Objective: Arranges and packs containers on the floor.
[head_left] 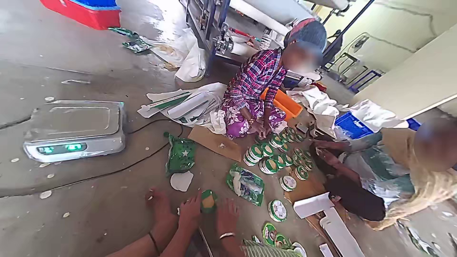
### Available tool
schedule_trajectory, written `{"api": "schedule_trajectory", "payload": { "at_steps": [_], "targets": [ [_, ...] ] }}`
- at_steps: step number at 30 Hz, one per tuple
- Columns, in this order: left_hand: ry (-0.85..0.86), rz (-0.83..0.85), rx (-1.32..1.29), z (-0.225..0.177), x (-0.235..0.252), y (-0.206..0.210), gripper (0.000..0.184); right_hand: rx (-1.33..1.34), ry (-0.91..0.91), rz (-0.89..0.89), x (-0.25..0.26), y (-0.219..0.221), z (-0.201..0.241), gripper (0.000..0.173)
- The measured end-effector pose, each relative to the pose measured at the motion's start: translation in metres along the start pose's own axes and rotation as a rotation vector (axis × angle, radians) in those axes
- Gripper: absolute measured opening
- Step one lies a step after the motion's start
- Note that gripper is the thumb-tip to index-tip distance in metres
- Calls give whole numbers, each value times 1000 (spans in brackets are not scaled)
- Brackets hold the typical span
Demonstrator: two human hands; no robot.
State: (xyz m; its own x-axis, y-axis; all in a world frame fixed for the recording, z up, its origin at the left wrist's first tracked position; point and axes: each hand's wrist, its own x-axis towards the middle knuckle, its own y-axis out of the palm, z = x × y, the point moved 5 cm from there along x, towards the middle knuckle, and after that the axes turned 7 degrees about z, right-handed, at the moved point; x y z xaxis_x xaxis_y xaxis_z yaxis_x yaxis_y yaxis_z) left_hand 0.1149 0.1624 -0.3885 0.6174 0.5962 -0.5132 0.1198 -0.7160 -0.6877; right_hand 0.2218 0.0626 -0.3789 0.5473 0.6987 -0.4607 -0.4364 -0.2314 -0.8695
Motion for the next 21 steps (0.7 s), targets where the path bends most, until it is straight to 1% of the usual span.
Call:
{"api": "schedule_trajectory", "payload": {
  "at_steps": [2,3,5,7,9,11,13,14,17,19,21],
  "targets": [
    [9,-19,0,-1,0,1,92,-5,14,78,-18,7,4,51],
    [17,-31,-4,-2,-1,2,91,5,-10,89,-26,9,9,49],
    [27,-36,-12,-1,-2,3,89,30,-79,91,-32,10,23,48],
    [25,-40,-19,1,-3,2,87,20,-148,83,-28,12,30,53],
    [27,-65,-45,3,-4,1,86,-30,-198,62,-25,19,28,55],
    [14,-39,-50,2,-5,0,89,-75,-199,46,-27,20,23,49],
    [14,-43,-72,1,-3,-2,93,-63,-144,56,-25,4,20,40],
    [14,-46,-87,1,-3,-1,95,-22,-121,38,-20,-3,19,39],
    [-2,-41,-127,4,-4,0,95,118,-120,12,8,-9,23,58],
    [-1,-84,-158,5,-6,-1,90,155,-112,69,21,-7,34,58],
    [-2,-133,-185,7,-8,-1,85,67,-124,86,23,2,42,56]
  ]
}}
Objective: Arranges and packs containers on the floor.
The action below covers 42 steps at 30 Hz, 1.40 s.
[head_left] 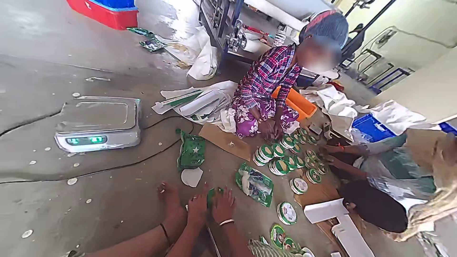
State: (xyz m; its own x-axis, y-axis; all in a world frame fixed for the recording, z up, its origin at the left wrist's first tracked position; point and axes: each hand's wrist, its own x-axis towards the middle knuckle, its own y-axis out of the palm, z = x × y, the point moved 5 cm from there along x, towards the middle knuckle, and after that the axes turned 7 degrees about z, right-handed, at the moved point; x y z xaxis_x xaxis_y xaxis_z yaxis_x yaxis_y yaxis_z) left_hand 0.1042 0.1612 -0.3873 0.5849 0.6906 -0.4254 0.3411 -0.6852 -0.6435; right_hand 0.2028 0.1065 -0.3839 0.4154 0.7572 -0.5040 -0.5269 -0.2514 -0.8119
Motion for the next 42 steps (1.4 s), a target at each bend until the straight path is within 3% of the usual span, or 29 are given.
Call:
{"api": "schedule_trajectory", "payload": {
  "at_steps": [4,6,8,11,17,21,25,30,32,35,37,40,42],
  "targets": [
    [8,-5,-17,2,2,0,90,3,-84,34,-18,9,-4,43],
    [14,-5,-24,1,2,2,93,96,-65,-43,-19,2,-12,39],
    [3,24,-13,0,1,2,95,90,-47,-109,-10,-2,-16,49],
    [-9,24,-2,-1,0,0,96,-71,-18,-18,2,6,-15,59],
    [-20,32,-7,-1,1,-1,102,-76,-127,-39,-11,-5,-17,40],
    [-25,38,9,-1,1,0,101,-130,-71,-1,7,-13,-10,58],
    [-26,6,-6,0,0,-2,96,-272,-212,19,-8,5,-3,58],
    [-24,37,-8,-2,1,0,102,-284,-300,-225,-32,-16,-11,28],
    [-17,24,-7,-1,1,1,104,-284,-320,-255,-24,-20,-7,35],
    [25,-57,-4,0,1,0,97,-357,-394,-86,-17,-3,3,53],
    [-7,0,36,-1,2,-1,87,-392,-386,15,-20,2,5,54],
    [-16,57,47,-4,3,-2,90,-371,-396,-159,-22,-11,7,37],
    [-3,65,52,-6,1,0,96,-373,-392,-227,-16,-15,4,38]
  ]
}}
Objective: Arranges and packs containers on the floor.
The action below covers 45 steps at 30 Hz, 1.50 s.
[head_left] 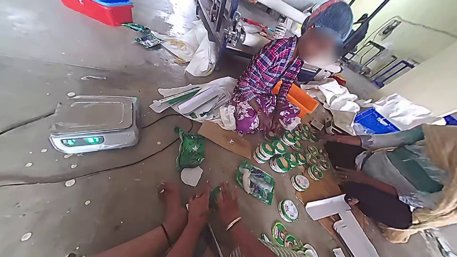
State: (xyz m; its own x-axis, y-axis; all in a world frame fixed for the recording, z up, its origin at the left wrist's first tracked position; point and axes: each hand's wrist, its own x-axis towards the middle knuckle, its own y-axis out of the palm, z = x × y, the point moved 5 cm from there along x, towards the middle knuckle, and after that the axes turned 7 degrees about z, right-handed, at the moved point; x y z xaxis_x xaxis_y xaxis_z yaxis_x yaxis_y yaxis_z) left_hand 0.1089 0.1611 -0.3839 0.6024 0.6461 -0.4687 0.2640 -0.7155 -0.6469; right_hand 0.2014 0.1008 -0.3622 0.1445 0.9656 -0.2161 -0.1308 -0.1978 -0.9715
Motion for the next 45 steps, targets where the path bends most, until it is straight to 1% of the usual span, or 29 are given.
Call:
{"api": "schedule_trajectory", "payload": {
  "at_steps": [2,3,4,5,6,9,12,14,16,18,19,21,22,23,25,26,28,30,32,33,35,39,41,42,43,44,45],
  "targets": [
    [14,1,17,-3,0,-2,97,-16,-20,105,6,10,-7,54],
    [27,-5,34,-4,0,-2,97,-23,-31,151,7,16,-11,59],
    [45,-12,42,-3,0,0,96,-15,-39,121,5,18,-15,57],
    [63,-16,49,-3,1,2,95,24,-35,58,3,15,-21,52],
    [80,-25,62,-2,2,4,94,67,-14,16,1,12,-29,52],
    [100,-11,93,-6,4,7,92,58,122,26,-3,12,-49,59],
    [96,-17,110,-6,6,8,93,101,320,150,-21,19,-47,57],
    [88,-4,112,-5,6,7,93,147,414,298,-38,20,-32,55],
    [94,-12,117,-2,5,10,91,224,411,417,-53,14,-15,51],
    [149,-93,96,-3,5,11,89,342,413,447,-53,2,-18,45],
    [184,-143,90,-4,4,12,88,391,447,426,-49,-6,-32,42],
    [193,-148,102,-7,1,11,88,411,553,402,-46,-19,-77,45],
    [177,-124,119,-7,0,10,89,357,594,422,-47,-24,-104,45],
    [167,-116,144,-6,0,9,90,289,615,500,-52,-28,-130,44],
    [167,-130,146,-4,1,9,92,143,574,685,-70,-23,-181,50],
    [169,-139,135,-3,3,10,94,78,523,740,-82,-15,-204,56],
    [182,-159,110,-1,4,13,94,-36,398,773,-105,9,-238,69],
    [220,-202,84,-1,4,14,93,-66,317,753,-116,26,-254,70],
    [227,-232,85,-1,4,15,95,-69,304,736,-111,29,-253,64],
    [233,-243,87,0,5,16,96,-86,311,758,-107,26,-250,61],
    [248,-258,98,3,6,17,97,-47,361,802,-104,23,-243,63],
    [279,-304,165,5,7,19,101,82,498,739,-101,14,-243,55],
    [389,-377,99,4,1,18,95,282,571,602,-92,3,-233,55],
    [470,-442,32,-1,-3,16,88,451,559,491,-85,-8,-223,58],
    [538,-464,-85,-9,-8,16,81,656,506,378,-78,-22,-206,63],
    [564,-412,-228,-18,-14,22,78,875,432,295,-75,-33,-184,68],
    [530,-256,-419,-28,-24,29,75,1071,364,251,-73,-39,-159,71]
  ]
}}
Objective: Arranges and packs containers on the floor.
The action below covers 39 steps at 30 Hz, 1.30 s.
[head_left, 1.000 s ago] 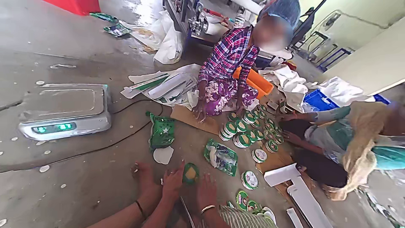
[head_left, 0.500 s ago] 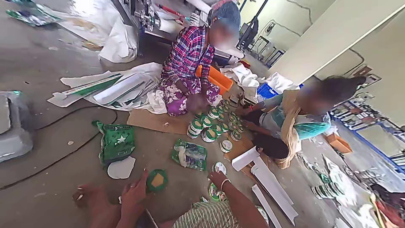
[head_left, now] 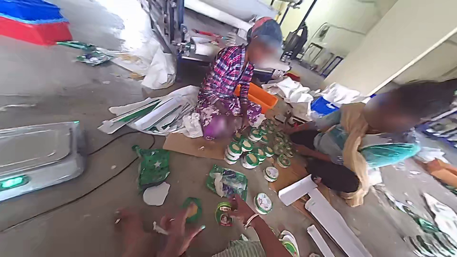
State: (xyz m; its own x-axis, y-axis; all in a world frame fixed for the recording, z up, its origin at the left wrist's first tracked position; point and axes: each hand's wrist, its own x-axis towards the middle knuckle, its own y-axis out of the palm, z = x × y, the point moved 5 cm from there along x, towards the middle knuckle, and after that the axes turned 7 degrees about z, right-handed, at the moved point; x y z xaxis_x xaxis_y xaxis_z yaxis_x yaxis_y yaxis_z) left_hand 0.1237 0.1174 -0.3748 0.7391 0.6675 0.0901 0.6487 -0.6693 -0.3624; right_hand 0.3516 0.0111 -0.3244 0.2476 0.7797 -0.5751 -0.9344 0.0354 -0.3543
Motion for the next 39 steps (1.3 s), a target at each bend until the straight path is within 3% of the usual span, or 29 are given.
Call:
{"api": "schedule_trajectory", "payload": {
  "at_steps": [2,3,4,6,9,12,17,24,28,29,32,34,39],
  "targets": [
    [-249,135,-457,-22,-6,18,62,196,-115,86,-2,38,20,72],
    [-356,123,-574,-30,-6,19,46,206,-147,119,-2,51,26,69],
    [-434,102,-606,-32,-5,17,32,205,-155,139,0,62,29,65],
    [-536,66,-526,-23,-4,5,21,209,-80,147,6,71,30,63],
    [-561,27,-349,-8,-2,-12,24,204,71,77,22,71,26,62],
    [-505,23,-137,4,12,-24,43,235,116,-26,46,74,28,58],
    [-697,154,211,10,38,-28,59,80,152,-151,80,80,22,58],
    [-597,154,425,14,51,-15,64,24,177,-147,92,79,20,63],
    [-183,286,620,11,50,21,51,-7,178,-144,93,78,21,62],
    [-163,365,666,16,48,30,55,-9,178,-144,93,77,22,61],
    [-309,573,752,30,45,45,91,-8,178,-137,97,77,19,62],
    [-297,541,780,35,42,49,98,8,177,-147,98,78,15,61],
    [-199,391,798,42,40,54,97,134,181,-256,92,61,13,54]
  ]
}}
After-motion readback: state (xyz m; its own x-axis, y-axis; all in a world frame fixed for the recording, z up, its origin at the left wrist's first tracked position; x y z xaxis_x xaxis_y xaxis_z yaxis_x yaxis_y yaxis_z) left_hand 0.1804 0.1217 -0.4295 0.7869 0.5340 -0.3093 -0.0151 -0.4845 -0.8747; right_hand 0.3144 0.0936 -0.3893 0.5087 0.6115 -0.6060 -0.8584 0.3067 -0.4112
